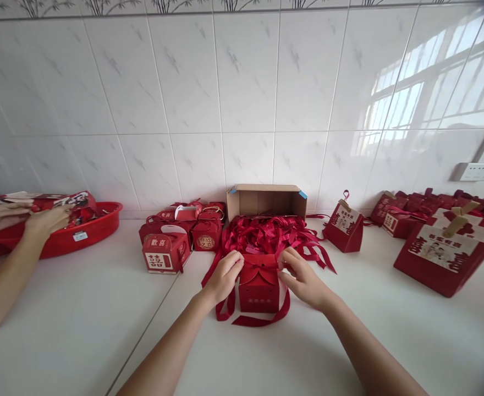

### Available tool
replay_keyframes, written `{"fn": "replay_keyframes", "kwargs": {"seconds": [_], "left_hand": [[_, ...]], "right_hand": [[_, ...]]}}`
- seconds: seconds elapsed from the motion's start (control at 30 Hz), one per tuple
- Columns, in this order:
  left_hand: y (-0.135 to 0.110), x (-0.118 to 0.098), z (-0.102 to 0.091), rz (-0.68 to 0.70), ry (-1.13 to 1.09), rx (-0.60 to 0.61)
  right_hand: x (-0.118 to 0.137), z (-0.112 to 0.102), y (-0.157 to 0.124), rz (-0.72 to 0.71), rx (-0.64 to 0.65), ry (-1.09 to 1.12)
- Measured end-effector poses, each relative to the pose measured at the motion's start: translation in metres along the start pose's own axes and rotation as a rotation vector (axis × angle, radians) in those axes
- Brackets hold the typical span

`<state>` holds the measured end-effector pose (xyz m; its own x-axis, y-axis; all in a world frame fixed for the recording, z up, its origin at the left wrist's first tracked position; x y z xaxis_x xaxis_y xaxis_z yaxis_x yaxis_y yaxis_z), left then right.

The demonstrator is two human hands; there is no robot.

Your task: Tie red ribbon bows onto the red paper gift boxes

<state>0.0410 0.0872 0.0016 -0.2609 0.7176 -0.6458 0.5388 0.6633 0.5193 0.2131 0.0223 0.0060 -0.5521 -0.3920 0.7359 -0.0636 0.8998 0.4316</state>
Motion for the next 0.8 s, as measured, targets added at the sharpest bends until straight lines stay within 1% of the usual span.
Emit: {"fn": "replay_keyframes", "kwargs": {"seconds": [0.13, 0.2, 0.27, 0.33, 0.4, 0.5, 0.57, 0.63, 0.67, 0.73, 0.8], "left_hand": [[-0.001, -0.001, 0.0, -0.005, -0.058, 0.009], [-0.001, -0.001, 0.002, 0.001, -0.1, 0.022], [-0.001, 0.004, 0.006, -0.037, -0.194, 0.031], [-0.001, 0.013, 0.01, -0.115, -0.304, 0.037], [-0.002, 0.023, 0.012, -0.23, -0.388, 0.034], [-0.004, 0.034, 0.009, -0.391, -0.434, 0.018], [-0.006, 0.036, 0.006, -0.471, -0.441, 0.026], [-0.009, 0.034, 0.006, -0.522, -0.431, 0.085], [-0.012, 0.033, 0.007, -0.552, -0.428, 0.136], [-0.019, 0.029, 0.013, -0.6, -0.434, 0.272], [-0.025, 0.019, 0.021, -0.58, -0.479, 0.447]], "right_hand": [[0.003, -0.002, -0.001, -0.071, -0.047, -0.136], [0.0, -0.005, -0.001, -0.06, -0.126, -0.195], [-0.003, -0.008, -0.001, -0.051, -0.232, -0.241], [-0.005, -0.011, -0.001, -0.064, -0.323, -0.266], [-0.007, -0.012, -0.001, -0.084, -0.375, -0.264], [-0.012, -0.016, 0.0, -0.084, -0.435, -0.235], [-0.013, -0.02, -0.002, -0.088, -0.491, -0.217], [-0.011, -0.025, -0.005, -0.098, -0.566, -0.204], [-0.009, -0.027, -0.007, -0.103, -0.603, -0.194], [-0.006, -0.031, -0.011, -0.101, -0.665, -0.169], [-0.004, -0.033, -0.013, -0.076, -0.691, -0.131]]}}
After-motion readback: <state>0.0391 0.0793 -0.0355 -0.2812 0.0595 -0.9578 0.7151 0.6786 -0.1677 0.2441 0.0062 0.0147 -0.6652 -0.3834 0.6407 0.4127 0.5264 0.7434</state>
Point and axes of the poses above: each hand's wrist, its own y-axis towards the middle knuckle, its own z-axis out of the palm, x = y × z, the point moved 7 cm from there along y, towards the middle knuckle, and after that the axes turned 7 degrees about z, right-handed, at the moved point
